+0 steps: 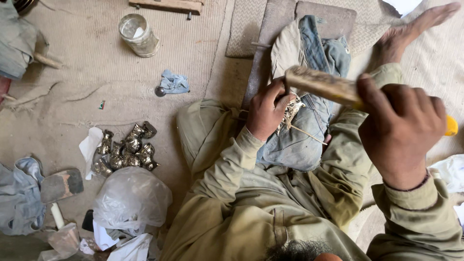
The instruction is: The person sits on the floor and uses a hammer and a metal punch to emboss a decorative pattern onto a small metal object. The object is held in place on a padded surface while the person repeatedly strikes the punch to create indentations.
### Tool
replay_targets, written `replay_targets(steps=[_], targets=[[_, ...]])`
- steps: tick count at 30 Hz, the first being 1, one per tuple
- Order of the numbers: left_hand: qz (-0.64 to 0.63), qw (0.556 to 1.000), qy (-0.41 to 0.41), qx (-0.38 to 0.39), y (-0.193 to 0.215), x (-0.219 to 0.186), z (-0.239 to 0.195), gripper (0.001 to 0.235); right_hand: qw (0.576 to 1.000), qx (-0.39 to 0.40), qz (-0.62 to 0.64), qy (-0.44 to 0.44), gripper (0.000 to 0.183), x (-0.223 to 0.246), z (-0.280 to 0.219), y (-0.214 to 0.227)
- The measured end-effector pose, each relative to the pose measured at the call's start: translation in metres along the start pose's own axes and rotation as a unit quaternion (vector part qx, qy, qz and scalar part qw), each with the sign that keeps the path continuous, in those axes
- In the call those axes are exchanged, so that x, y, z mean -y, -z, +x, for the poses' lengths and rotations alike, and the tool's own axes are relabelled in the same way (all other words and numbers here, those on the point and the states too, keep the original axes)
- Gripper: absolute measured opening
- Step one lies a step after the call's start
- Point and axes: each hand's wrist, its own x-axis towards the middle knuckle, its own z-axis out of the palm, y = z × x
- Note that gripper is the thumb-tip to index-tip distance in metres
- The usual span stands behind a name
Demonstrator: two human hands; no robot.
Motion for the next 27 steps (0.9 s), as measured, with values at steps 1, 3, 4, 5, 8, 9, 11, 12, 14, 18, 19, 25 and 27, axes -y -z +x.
replay_targets(steps=[1, 3, 4, 5, 8, 9, 11, 12, 14, 18, 19, 25, 27], targets=[[0.004, 1.0, 0.008, 0.005, 0.001, 0.0, 0.0, 0.034, 0.999, 0.0, 0.036, -0.031, 0.038, 0.004, 0.001, 0.0], [0.008, 1.0, 0.026, 0.01, -0.001, -0.001, -0.001, 0.035, 0.995, 0.006, 0.077, -0.061, 0.049, 0.009, 0.004, 0.004], [0.002, 1.0, 0.018, 0.004, -0.002, 0.0, -0.001, 0.037, 0.995, 0.009, 0.083, -0.062, 0.05, 0.009, 0.006, 0.004], [-0.004, 1.0, 0.009, -0.001, -0.003, 0.001, 0.0, 0.039, 0.998, 0.016, 0.058, -0.037, 0.044, 0.007, 0.008, 0.006], [-0.002, 0.999, -0.032, -0.021, -0.004, 0.006, -0.002, 0.041, 0.995, 0.011, 0.081, -0.057, 0.049, 0.009, 0.006, 0.007], [0.001, 0.998, -0.049, -0.031, -0.005, 0.007, -0.003, 0.041, 0.995, 0.015, 0.083, -0.056, 0.05, 0.007, 0.004, 0.006], [-0.005, 1.0, -0.026, -0.017, -0.008, 0.009, -0.001, 0.042, 0.997, 0.028, 0.064, -0.033, 0.048, 0.003, 0.001, 0.005], [-0.009, 1.0, -0.016, -0.006, -0.009, 0.01, 0.001, 0.043, 0.998, 0.037, 0.043, -0.013, 0.045, 0.002, -0.002, 0.004], [-0.012, 1.0, 0.001, 0.01, -0.01, 0.009, 0.003, 0.04, 0.995, 0.02, 0.077, -0.06, 0.054, 0.003, -0.008, -0.001], [-0.035, 0.997, -0.047, -0.042, -0.008, 0.002, -0.003, 0.037, 0.996, 0.083, -0.036, -0.026, 0.049, 0.003, -0.01, -0.009], [-0.036, 0.998, -0.031, -0.048, -0.006, 0.001, -0.004, 0.035, 0.995, 0.086, -0.029, -0.037, 0.049, 0.004, -0.008, -0.011], [-0.037, 0.996, 0.034, -0.074, -0.006, 0.002, -0.011, 0.032, 0.985, 0.165, -0.055, 0.008, 0.059, 0.005, 0.008, -0.02], [-0.068, 0.993, 0.061, -0.069, -0.009, 0.003, -0.011, 0.03, 0.989, 0.132, -0.065, 0.001, 0.055, 0.001, 0.012, -0.015]])
